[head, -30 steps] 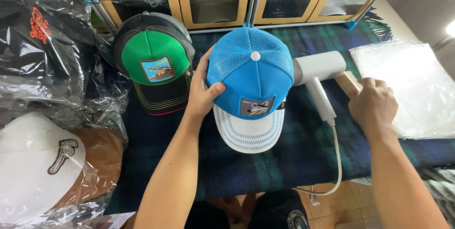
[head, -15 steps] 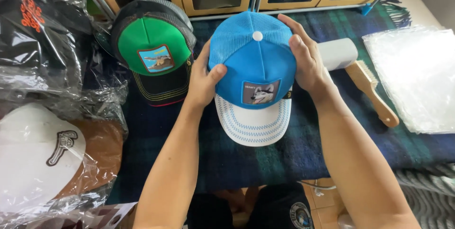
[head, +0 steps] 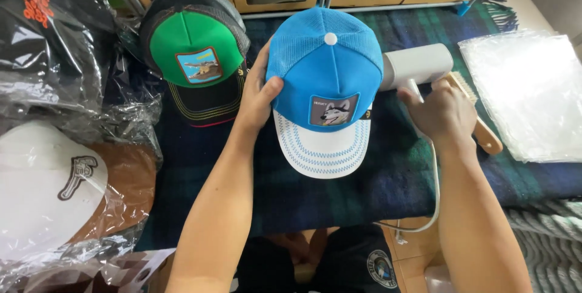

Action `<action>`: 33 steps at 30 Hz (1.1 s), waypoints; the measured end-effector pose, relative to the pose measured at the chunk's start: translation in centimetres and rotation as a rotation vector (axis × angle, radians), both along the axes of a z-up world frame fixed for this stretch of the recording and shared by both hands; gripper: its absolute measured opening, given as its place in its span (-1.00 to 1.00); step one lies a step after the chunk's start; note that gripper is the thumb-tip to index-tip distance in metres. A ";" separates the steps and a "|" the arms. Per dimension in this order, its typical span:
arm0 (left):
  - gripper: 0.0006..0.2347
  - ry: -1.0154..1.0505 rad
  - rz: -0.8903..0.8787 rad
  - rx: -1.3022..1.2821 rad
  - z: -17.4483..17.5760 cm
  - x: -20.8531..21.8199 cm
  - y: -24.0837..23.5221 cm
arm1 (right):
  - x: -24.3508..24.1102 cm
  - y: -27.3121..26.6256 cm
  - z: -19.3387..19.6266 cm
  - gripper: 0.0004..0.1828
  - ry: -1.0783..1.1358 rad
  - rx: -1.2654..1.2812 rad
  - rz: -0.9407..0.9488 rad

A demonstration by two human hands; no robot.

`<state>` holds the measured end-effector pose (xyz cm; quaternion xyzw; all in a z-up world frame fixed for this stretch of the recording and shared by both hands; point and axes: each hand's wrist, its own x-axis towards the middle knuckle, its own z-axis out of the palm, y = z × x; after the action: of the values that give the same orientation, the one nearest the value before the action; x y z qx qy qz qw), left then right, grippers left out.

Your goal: The person uses a handheld steamer to apply steam to a blue and white trucker cap, focusing on the front panel and brim. They then use a wooden brush to brush the cap's surface and finally turn the cap over to inspect the inside.

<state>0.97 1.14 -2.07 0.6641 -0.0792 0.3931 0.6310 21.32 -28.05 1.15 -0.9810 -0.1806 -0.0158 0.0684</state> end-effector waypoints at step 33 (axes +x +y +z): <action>-0.24 0.081 0.021 -0.009 0.0 -0.3 0.2 | -17.3 -8.7 -3.2 -0.46 1.099 1.442 0.250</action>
<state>0.70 1.32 -2.05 0.6774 -0.0447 0.3729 0.6325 4.01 -36.76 -2.04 -0.5431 -0.1739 0.3520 0.7422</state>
